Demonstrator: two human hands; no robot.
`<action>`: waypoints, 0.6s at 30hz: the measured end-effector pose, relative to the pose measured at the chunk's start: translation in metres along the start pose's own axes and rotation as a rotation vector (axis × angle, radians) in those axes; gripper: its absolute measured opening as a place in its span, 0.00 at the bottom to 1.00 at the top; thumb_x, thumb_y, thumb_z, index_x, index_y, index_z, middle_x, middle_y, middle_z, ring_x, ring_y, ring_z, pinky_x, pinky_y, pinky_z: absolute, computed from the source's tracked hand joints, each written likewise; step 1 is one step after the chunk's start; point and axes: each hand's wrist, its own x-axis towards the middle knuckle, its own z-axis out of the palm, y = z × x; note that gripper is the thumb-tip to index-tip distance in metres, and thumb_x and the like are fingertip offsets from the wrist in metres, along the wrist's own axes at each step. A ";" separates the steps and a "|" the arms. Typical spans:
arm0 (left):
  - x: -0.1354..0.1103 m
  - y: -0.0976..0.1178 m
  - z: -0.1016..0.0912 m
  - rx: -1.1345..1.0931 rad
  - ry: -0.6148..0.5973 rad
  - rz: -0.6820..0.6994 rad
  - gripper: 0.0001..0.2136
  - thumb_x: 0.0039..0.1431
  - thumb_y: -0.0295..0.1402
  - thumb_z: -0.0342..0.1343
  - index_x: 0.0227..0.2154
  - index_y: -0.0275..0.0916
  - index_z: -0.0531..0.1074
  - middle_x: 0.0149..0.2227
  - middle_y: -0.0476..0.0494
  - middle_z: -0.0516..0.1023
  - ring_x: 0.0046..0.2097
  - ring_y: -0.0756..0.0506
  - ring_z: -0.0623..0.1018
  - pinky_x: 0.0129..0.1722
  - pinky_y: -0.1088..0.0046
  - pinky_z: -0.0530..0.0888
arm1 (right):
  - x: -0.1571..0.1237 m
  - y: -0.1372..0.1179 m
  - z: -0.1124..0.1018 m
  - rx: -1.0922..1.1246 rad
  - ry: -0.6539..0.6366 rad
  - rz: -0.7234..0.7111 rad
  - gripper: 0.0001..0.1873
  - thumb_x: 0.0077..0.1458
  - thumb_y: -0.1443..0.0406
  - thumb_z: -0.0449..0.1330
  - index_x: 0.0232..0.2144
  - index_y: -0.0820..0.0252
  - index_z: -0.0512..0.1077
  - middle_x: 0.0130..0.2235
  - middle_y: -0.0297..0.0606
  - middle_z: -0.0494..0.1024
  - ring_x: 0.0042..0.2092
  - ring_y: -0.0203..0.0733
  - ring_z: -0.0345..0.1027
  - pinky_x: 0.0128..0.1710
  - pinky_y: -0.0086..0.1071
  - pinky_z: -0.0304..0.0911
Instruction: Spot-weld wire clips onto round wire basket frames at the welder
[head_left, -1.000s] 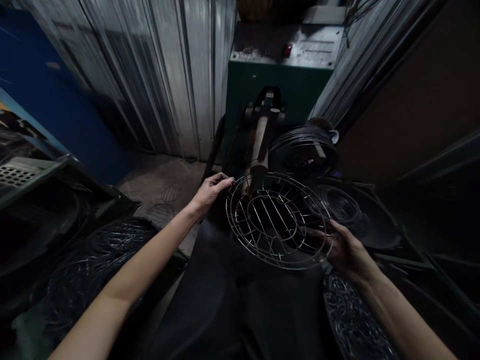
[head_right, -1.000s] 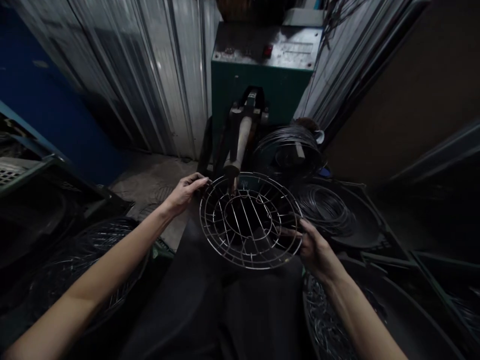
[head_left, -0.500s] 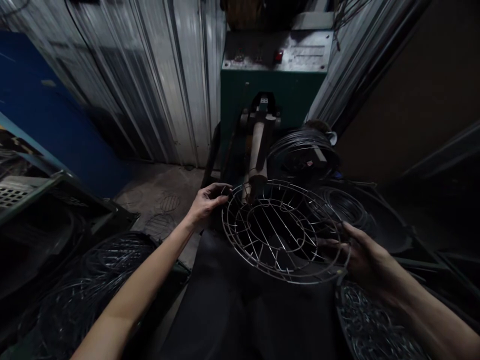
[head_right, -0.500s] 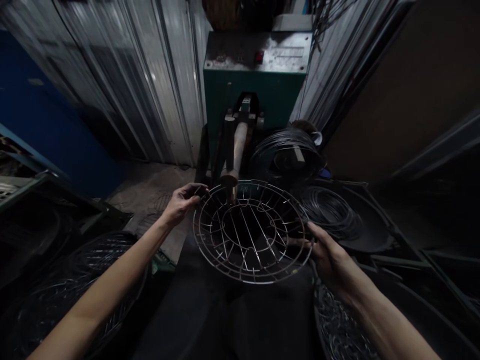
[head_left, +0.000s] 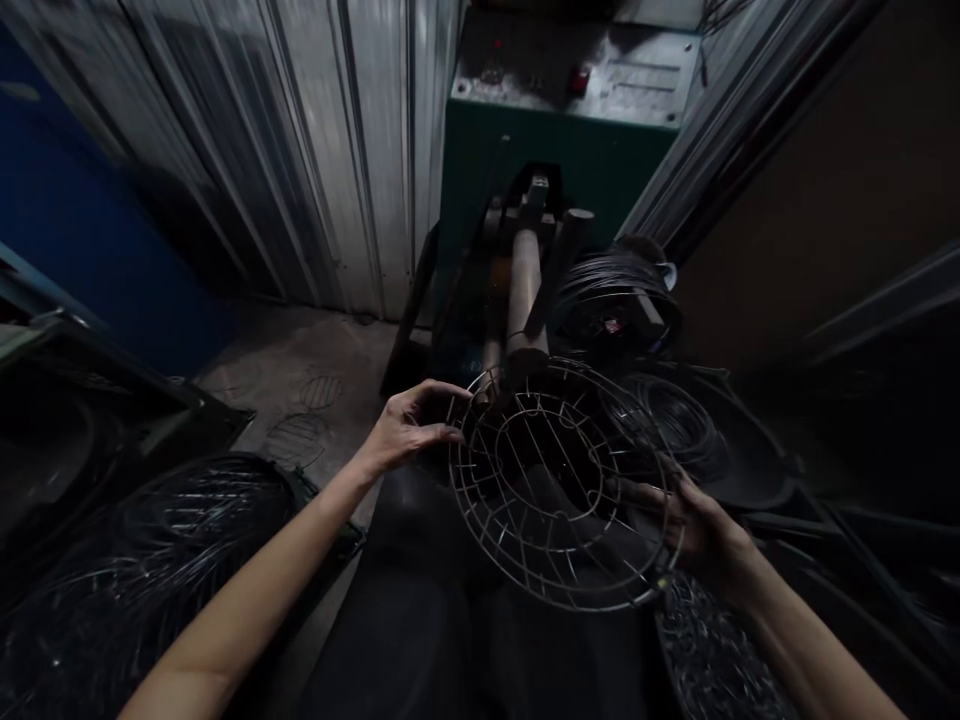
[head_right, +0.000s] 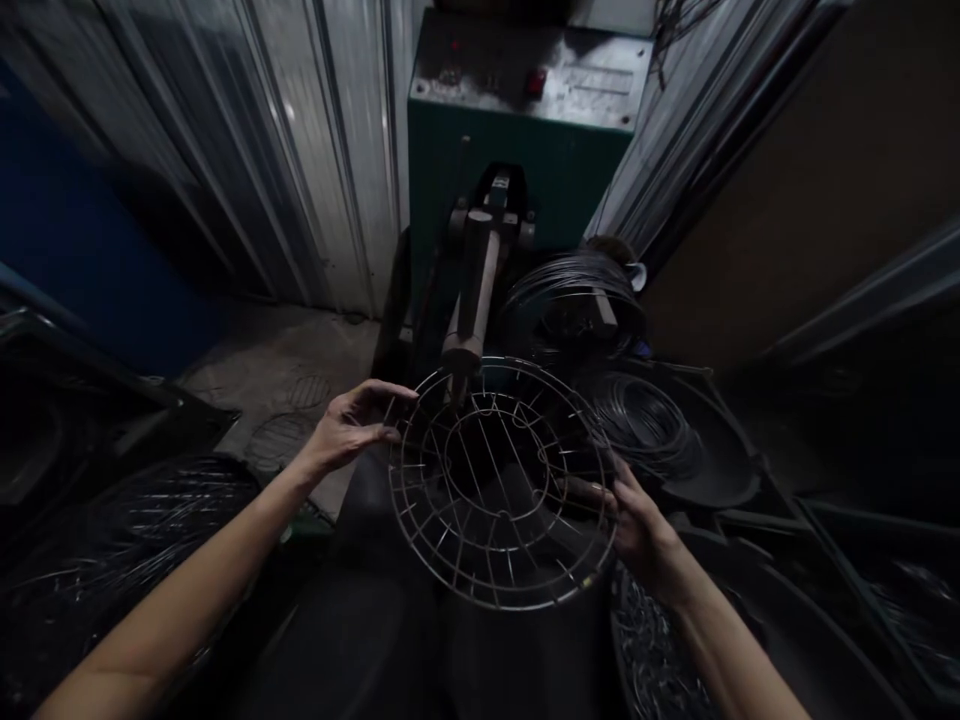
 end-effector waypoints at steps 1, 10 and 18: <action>0.000 0.000 -0.001 0.011 -0.008 0.002 0.19 0.43 0.30 0.68 0.41 0.39 0.75 0.41 0.45 0.77 0.44 0.47 0.75 0.45 0.74 0.72 | 0.000 0.001 0.001 -0.003 0.005 -0.015 0.34 0.50 0.50 0.57 0.58 0.44 0.54 0.45 0.44 0.77 0.46 0.53 0.73 0.44 0.48 0.68; -0.004 -0.007 0.005 -0.040 0.078 0.005 0.19 0.42 0.30 0.68 0.40 0.38 0.75 0.41 0.43 0.78 0.44 0.46 0.77 0.44 0.73 0.74 | 0.006 -0.012 -0.005 -0.160 0.017 -0.119 0.19 0.49 0.50 0.59 0.41 0.50 0.64 0.42 0.40 0.78 0.43 0.49 0.74 0.41 0.43 0.69; 0.000 -0.005 0.010 -0.081 0.120 0.043 0.19 0.39 0.29 0.69 0.38 0.40 0.75 0.40 0.45 0.79 0.40 0.47 0.78 0.40 0.74 0.76 | 0.001 -0.026 0.000 -0.061 0.066 -0.129 0.15 0.46 0.57 0.62 0.36 0.54 0.68 0.31 0.35 0.78 0.27 0.39 0.71 0.25 0.29 0.65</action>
